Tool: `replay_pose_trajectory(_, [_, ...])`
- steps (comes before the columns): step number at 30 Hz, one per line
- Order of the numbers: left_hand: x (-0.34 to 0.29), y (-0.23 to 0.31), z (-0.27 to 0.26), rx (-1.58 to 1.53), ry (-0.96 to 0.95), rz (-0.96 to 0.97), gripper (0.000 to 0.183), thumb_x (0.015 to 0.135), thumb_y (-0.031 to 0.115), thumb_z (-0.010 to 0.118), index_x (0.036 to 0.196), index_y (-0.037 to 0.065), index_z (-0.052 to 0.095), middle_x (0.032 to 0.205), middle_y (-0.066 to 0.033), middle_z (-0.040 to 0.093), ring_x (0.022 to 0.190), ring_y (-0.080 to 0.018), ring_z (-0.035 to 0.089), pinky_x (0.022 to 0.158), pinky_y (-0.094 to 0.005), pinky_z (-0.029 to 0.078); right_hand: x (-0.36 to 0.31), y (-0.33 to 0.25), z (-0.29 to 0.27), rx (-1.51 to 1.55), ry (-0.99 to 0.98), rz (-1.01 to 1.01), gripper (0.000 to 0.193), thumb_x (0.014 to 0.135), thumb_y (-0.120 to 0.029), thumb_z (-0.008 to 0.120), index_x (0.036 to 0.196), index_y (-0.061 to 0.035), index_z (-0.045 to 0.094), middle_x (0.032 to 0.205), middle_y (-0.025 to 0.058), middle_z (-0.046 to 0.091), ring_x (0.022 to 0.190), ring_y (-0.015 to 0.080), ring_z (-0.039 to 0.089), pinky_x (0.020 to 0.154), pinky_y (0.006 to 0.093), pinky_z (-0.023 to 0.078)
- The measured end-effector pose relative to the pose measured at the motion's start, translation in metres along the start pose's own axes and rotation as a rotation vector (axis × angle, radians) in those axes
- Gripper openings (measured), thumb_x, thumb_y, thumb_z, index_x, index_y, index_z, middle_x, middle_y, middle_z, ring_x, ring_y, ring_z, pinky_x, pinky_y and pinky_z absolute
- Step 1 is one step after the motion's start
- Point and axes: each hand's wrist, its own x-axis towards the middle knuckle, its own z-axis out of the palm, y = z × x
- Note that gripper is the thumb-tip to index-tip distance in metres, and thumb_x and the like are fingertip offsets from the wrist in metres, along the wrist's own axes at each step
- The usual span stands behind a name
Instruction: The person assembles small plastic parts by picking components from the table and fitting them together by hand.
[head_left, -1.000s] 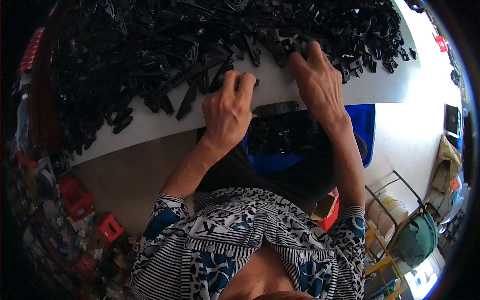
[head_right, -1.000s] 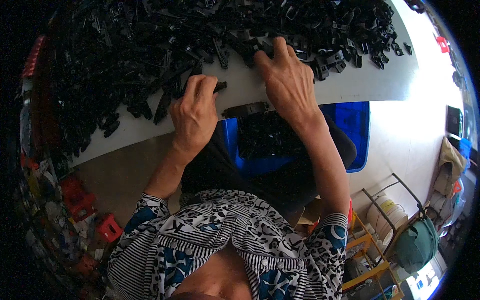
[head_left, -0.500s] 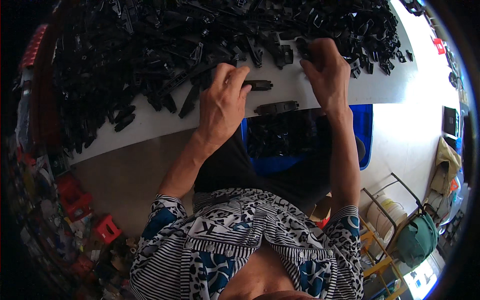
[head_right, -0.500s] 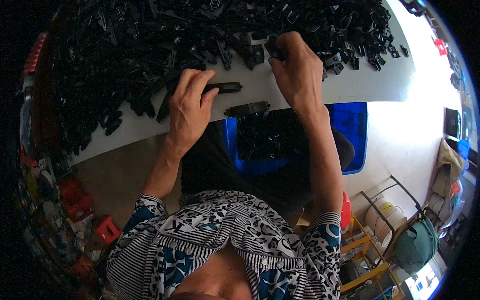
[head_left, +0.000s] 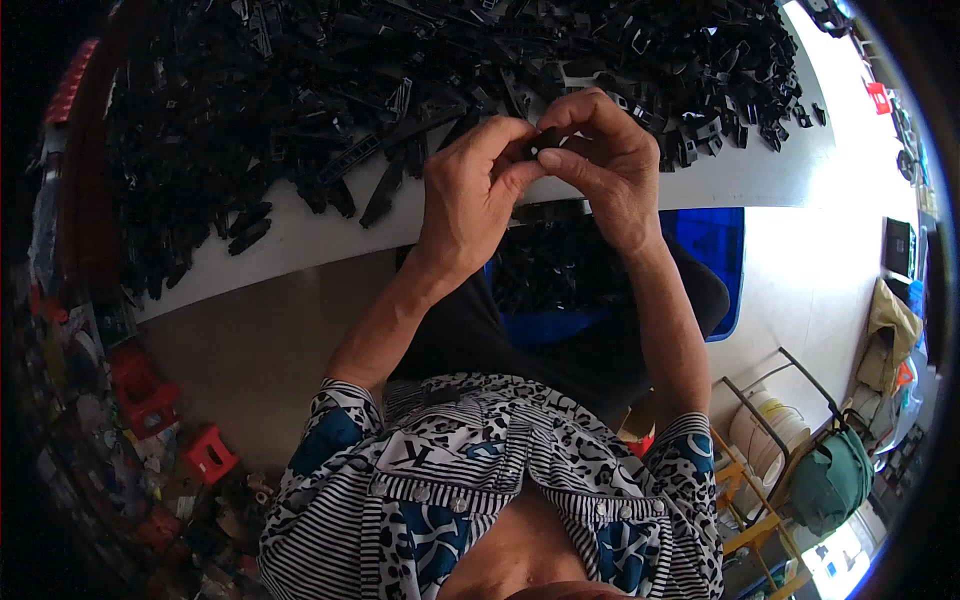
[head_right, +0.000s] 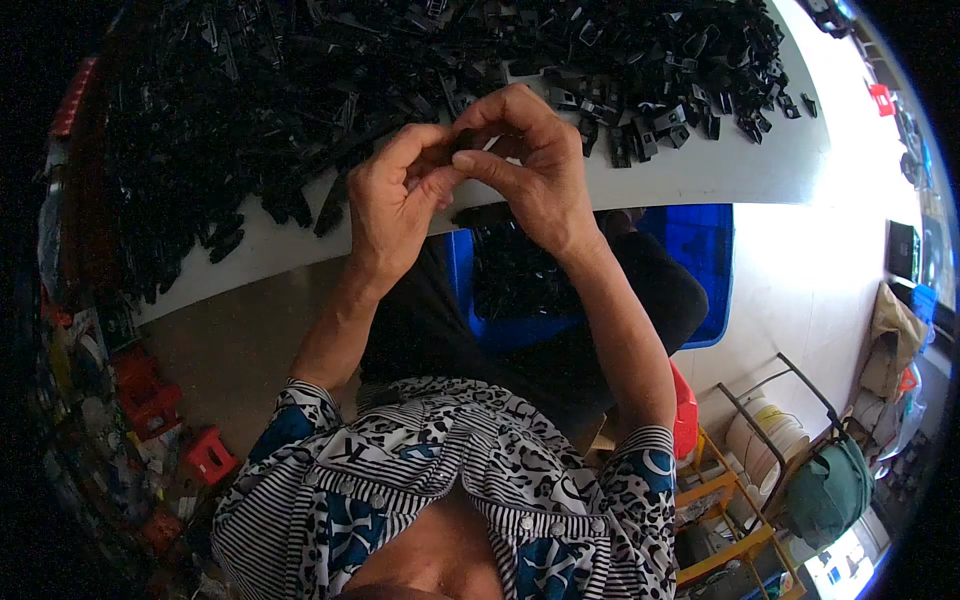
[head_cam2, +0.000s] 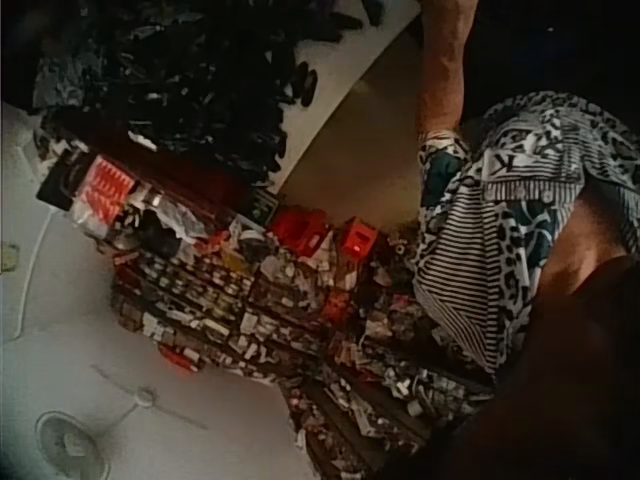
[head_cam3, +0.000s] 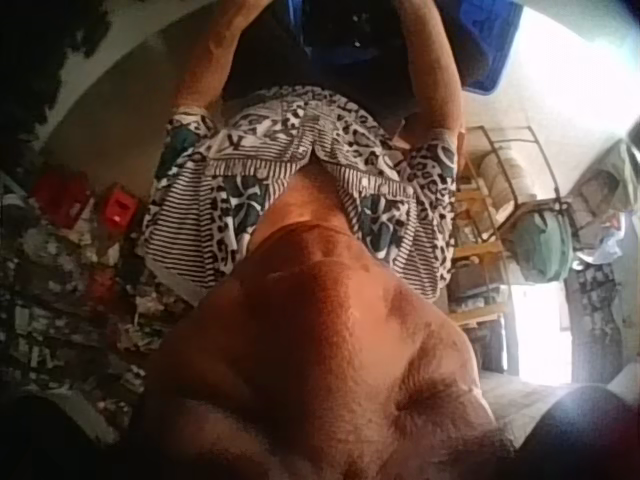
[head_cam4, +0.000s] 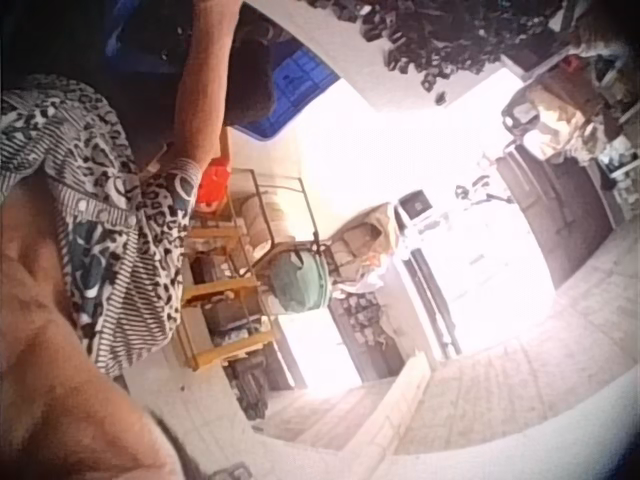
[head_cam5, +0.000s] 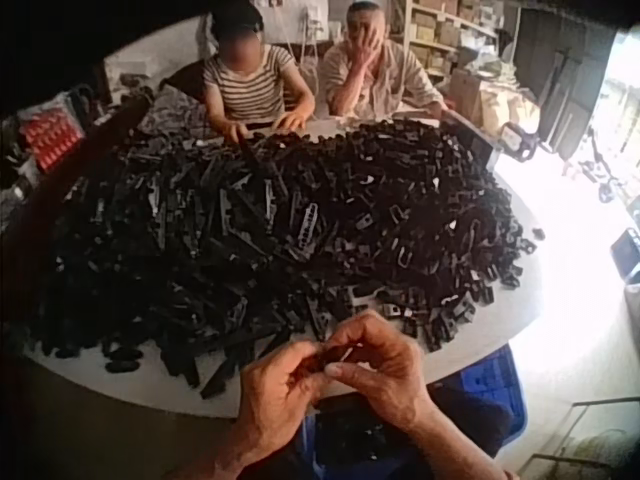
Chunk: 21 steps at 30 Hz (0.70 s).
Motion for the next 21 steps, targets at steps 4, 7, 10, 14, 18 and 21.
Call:
replay_pose_trajectory(4, [0.005, -0.006, 0.0, 0.019, 0.036, 0.025, 0.03, 0.076, 0.001, 0.079, 0.102, 0.001, 0.064, 0.084, -0.0087, 0.065, 0.066, -0.0153, 0.064, 0.057, -0.0284, 0.051, 0.003, -0.011, -0.002, -0.339, -0.059, -0.067, 0.022, 0.081, 0.001, 0.072, 0.102, -0.0023, 0.065, 0.093, 0.007, 0.063, 0.086, 0.0186, 0.067, 0.072, 0.0299, 0.055])
replay_pose_trajectory(7, [0.003, -0.008, -0.007, 0.146, 0.003, 0.051, 0.028, 0.083, 0.004, 0.075, 0.109, 0.002, 0.065, 0.086, -0.0056, 0.066, 0.068, -0.0098, 0.063, 0.056, -0.0241, 0.051, 0.005, -0.015, -0.009, -0.572, -0.197, -0.179, 0.022, 0.081, 0.001, 0.071, 0.102, 0.0002, 0.063, 0.091, 0.0107, 0.06, 0.083, 0.0269, 0.066, 0.069, 0.035, 0.054])
replay_pose_trajectory(10, [-0.005, -0.008, -0.012, 0.356, 0.007, 0.143, 0.032, 0.078, 0.0, 0.077, 0.107, 0.001, 0.065, 0.092, -0.0078, 0.062, 0.075, -0.016, 0.065, 0.06, -0.0287, 0.053, 0.0, -0.009, -0.016, -0.648, -0.215, -0.144, 0.023, 0.081, -0.001, 0.069, 0.103, -0.0004, 0.062, 0.093, 0.0126, 0.058, 0.082, 0.0329, 0.064, 0.068, 0.0399, 0.052])
replay_pose_trajectory(14, [-0.022, -0.016, -0.015, 0.666, -0.01, 0.15, 0.038, 0.071, -0.001, 0.079, 0.107, 0.002, 0.066, 0.093, -0.0089, 0.059, 0.085, -0.0244, 0.064, 0.069, -0.0344, 0.053, -0.009, -0.006, -0.015, -0.712, -0.255, -0.127, 0.024, 0.08, -0.001, 0.069, 0.103, -0.0003, 0.061, 0.094, 0.0129, 0.057, 0.082, 0.0339, 0.063, 0.069, 0.041, 0.052])
replay_pose_trajectory(18, [-0.023, -0.022, -0.008, 0.618, -0.006, 0.244, 0.035, 0.07, -0.001, 0.079, 0.102, 0.001, 0.068, 0.091, -0.0079, 0.059, 0.085, -0.0242, 0.063, 0.069, -0.0356, 0.053, -0.009, -0.009, -0.024, -0.829, -0.299, -0.166, 0.026, 0.078, -0.002, 0.071, 0.101, 0.0002, 0.061, 0.094, 0.0127, 0.056, 0.081, 0.0329, 0.063, 0.069, 0.0405, 0.053])
replay_pose_trajectory(21, [-0.021, -0.022, -0.002, 0.609, -0.002, 0.272, 0.03, 0.069, -0.001, 0.08, 0.097, 0.001, 0.069, 0.09, -0.007, 0.059, 0.084, -0.0234, 0.062, 0.068, -0.0356, 0.052, -0.011, -0.009, -0.029, -0.88, -0.291, -0.2, 0.026, 0.077, -0.004, 0.072, 0.1, 0.0001, 0.061, 0.093, 0.0119, 0.056, 0.081, 0.0316, 0.063, 0.068, 0.04, 0.053])
